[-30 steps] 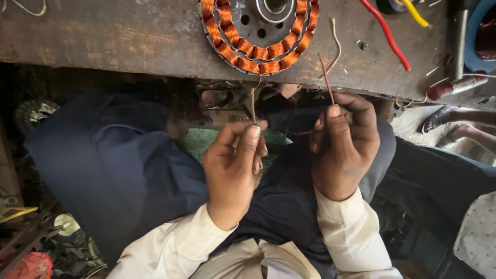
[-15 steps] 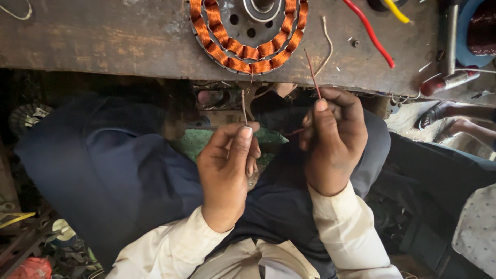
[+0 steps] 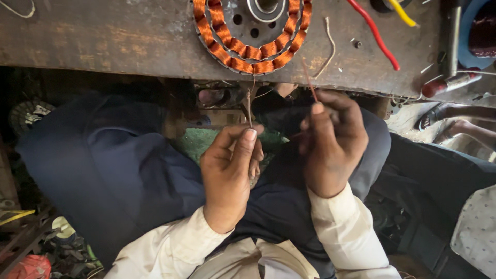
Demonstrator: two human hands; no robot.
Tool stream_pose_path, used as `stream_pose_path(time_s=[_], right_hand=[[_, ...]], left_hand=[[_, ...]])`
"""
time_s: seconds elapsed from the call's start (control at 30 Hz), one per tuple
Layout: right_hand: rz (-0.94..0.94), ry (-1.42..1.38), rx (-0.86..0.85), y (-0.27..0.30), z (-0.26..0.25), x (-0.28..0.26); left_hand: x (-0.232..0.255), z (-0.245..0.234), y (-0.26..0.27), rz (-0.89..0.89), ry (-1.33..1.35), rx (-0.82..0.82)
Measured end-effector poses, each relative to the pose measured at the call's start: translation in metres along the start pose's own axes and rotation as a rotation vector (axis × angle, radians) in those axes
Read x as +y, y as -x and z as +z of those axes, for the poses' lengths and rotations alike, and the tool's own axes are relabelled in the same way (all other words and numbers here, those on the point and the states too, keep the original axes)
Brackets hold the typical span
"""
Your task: The person sits on the floor and works on a motor stator placed on a low workbench. They strip the insulation from the ends of several colored wires and twist them together to create connections. The person then arranges the connected wires and tucks them into the slots of the stator.
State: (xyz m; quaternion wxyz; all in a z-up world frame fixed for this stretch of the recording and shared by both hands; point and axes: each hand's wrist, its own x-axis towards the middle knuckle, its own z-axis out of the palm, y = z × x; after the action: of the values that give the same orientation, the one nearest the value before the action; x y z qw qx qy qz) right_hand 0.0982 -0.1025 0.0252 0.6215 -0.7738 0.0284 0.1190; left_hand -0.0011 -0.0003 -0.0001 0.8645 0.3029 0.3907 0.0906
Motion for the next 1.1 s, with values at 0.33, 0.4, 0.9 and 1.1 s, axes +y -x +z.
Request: stream_pose_path(time_s=[0.33,0.4,0.9,1.1], right_hand=[[-0.02,-0.103,-0.013,0.001,0.0,0.008],[0.025,-0.092,-0.044,0.001,0.0,0.008],[0.137,-0.573,-0.249,0.007,-0.025,0.02],[-0.017,-0.643,-0.171,0.02,-0.02,0.037]], left_hand=[[0.001,-0.001,0.0,0.049,-0.08,0.0],[0.001,-0.001,0.0,0.039,-0.101,0.015],[0.0,0.024,0.001,0.284,-0.376,-0.091],[-0.006,0.067,-0.005,0.9,-0.638,-0.112]])
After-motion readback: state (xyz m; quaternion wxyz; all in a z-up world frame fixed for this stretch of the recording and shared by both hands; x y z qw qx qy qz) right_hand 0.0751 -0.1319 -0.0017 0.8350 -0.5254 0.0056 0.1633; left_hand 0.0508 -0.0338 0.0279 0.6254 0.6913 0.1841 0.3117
